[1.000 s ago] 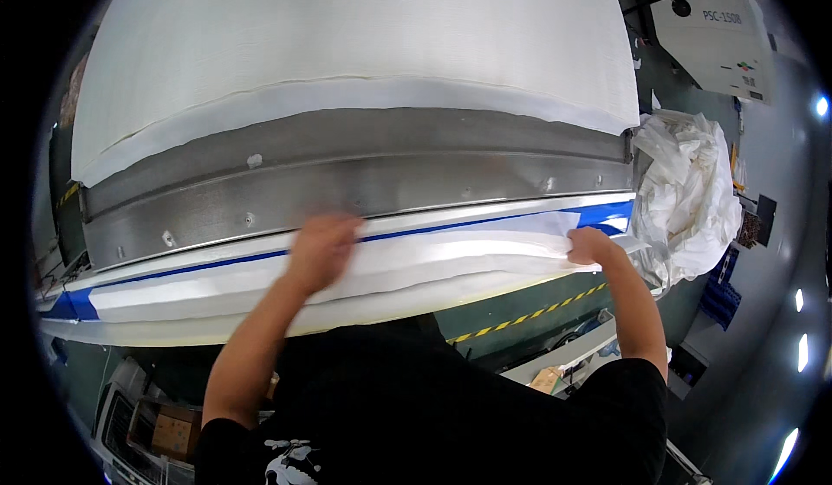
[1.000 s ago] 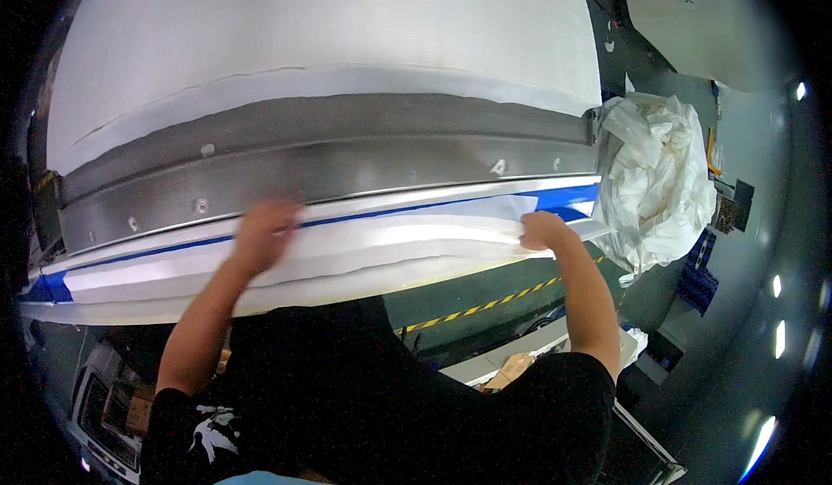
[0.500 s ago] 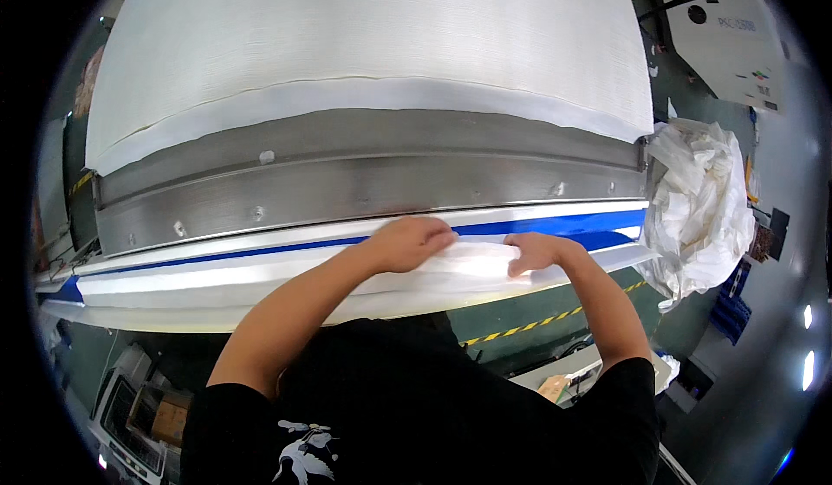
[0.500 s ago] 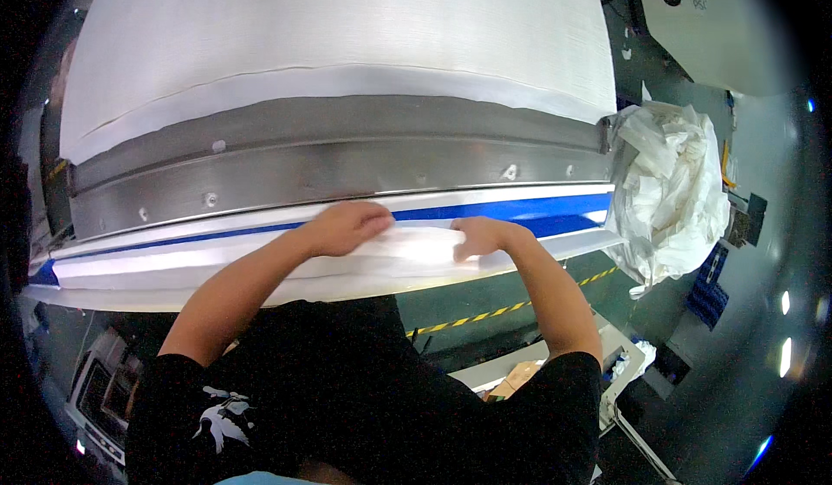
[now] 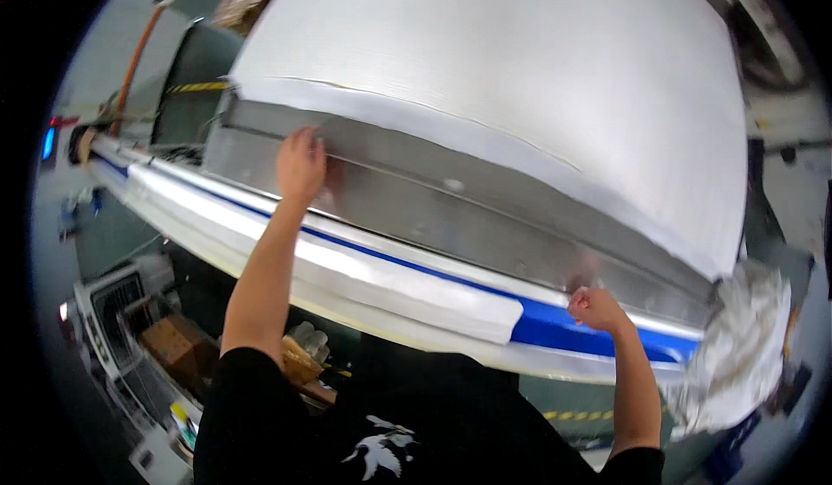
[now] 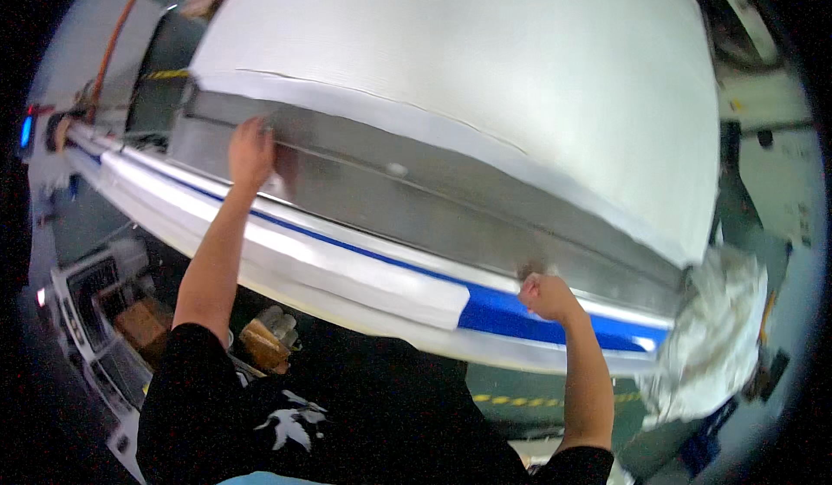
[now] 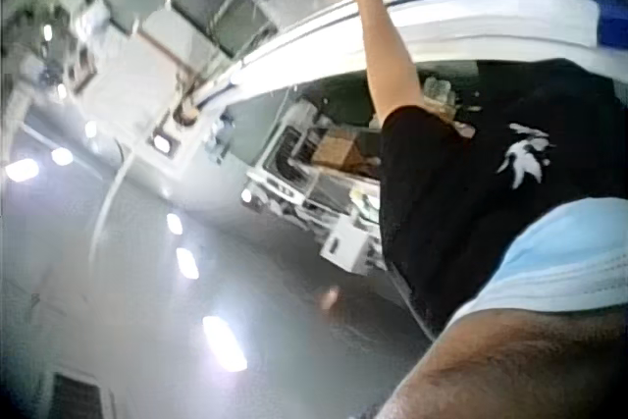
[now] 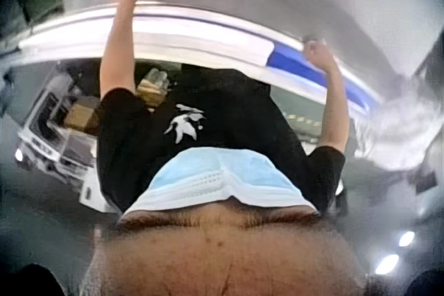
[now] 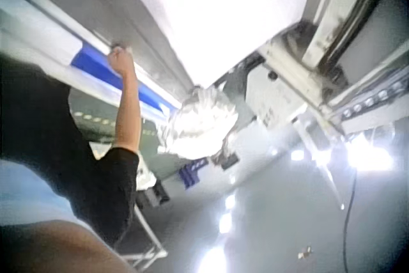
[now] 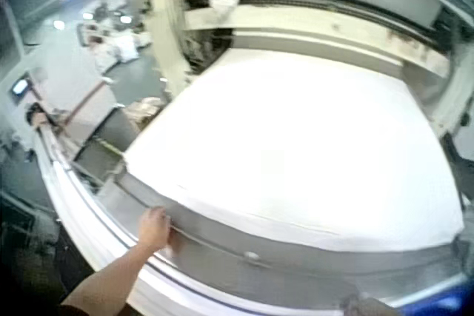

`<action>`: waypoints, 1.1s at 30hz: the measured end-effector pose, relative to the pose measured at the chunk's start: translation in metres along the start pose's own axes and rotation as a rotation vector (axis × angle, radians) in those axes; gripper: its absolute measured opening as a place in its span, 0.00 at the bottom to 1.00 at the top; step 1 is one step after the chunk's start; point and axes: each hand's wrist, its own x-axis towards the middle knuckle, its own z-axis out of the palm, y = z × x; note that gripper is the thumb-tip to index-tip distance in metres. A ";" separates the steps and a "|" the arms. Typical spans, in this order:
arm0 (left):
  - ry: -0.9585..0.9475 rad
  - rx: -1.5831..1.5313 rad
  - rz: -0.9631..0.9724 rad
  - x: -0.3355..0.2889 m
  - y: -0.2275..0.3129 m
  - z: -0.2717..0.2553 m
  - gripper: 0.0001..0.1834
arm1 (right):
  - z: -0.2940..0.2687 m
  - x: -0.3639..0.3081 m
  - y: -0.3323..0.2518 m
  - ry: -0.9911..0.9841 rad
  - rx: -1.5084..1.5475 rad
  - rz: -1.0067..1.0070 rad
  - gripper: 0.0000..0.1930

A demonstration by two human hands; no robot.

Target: The person repeatedly feeds individual white paper sheets into a large industrial machine, aligning each sheet by hand and pressing a control button to advance the process. The person handles the sheets one at a time and occasionally retrieves more from a nearby stack.

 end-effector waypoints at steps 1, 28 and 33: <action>0.024 0.024 0.014 0.001 -0.014 0.003 0.16 | -0.002 0.014 -0.025 0.033 -0.057 -0.011 0.14; -0.017 -0.155 -0.094 0.014 -0.044 0.009 0.23 | 0.007 0.326 -0.623 0.494 -0.316 -0.833 0.11; -0.028 -0.186 -0.086 0.013 -0.044 0.008 0.23 | 0.009 0.329 -0.620 0.572 -0.330 -0.859 0.10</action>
